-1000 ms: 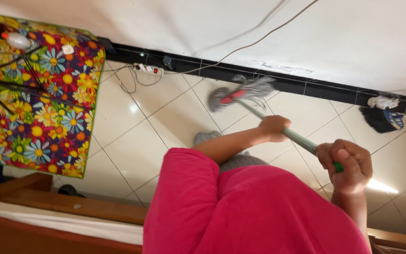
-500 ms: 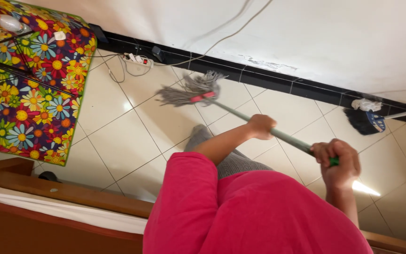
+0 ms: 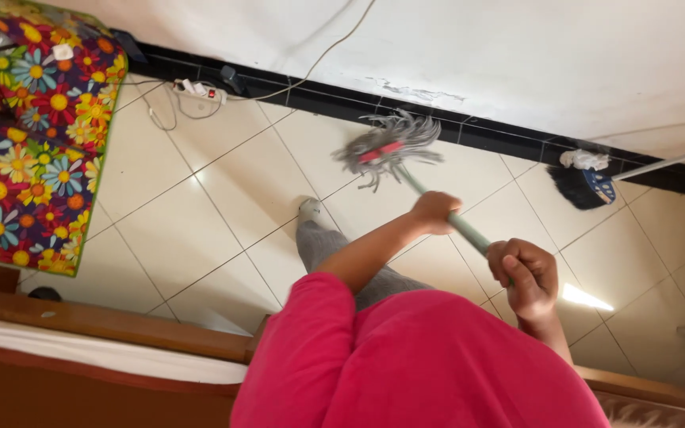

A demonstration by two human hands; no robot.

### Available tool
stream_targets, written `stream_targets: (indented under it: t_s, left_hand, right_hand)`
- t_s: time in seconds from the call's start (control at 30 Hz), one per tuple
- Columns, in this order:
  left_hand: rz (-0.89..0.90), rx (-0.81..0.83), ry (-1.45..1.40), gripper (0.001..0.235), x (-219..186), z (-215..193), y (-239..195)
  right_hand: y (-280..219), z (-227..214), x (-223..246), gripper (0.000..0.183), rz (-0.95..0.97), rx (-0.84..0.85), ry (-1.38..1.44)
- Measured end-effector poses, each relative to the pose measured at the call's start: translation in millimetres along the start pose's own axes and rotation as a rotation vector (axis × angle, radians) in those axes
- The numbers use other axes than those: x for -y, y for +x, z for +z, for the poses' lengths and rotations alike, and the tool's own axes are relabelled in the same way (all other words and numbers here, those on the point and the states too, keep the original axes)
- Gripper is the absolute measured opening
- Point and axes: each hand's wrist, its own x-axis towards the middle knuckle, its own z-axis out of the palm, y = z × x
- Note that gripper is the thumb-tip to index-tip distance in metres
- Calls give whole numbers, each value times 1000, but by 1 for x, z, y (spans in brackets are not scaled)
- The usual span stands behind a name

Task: The person mops a tiled floor with a mop held in both hands, then places the mop on the floor.

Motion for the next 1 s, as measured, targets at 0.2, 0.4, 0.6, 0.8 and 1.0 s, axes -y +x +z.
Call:
stream_targets:
  t_s: [0.2,0.4,0.6,0.8,1.0]
  left_hand:
    - [-116,0,158,22,60,-6,-107]
    - [-69,102,254,21,83,-14,-106]
    - [169,367,122,14,-16,19,-7]
    - [305,502,-35,17,-61,66,80]
    - [384,453,-35,18,-48,63,89]
  right_hand:
    - [-21,12,-50,36,78,5,291]
    - [-28,13,-70,34,245,-259,348]
    - [-55,-29,4,38,193,-536,258]
    - [-36,-6,12,36,282,-729,-213]
    - [-31,-6,-17,20,237,-649,-270]
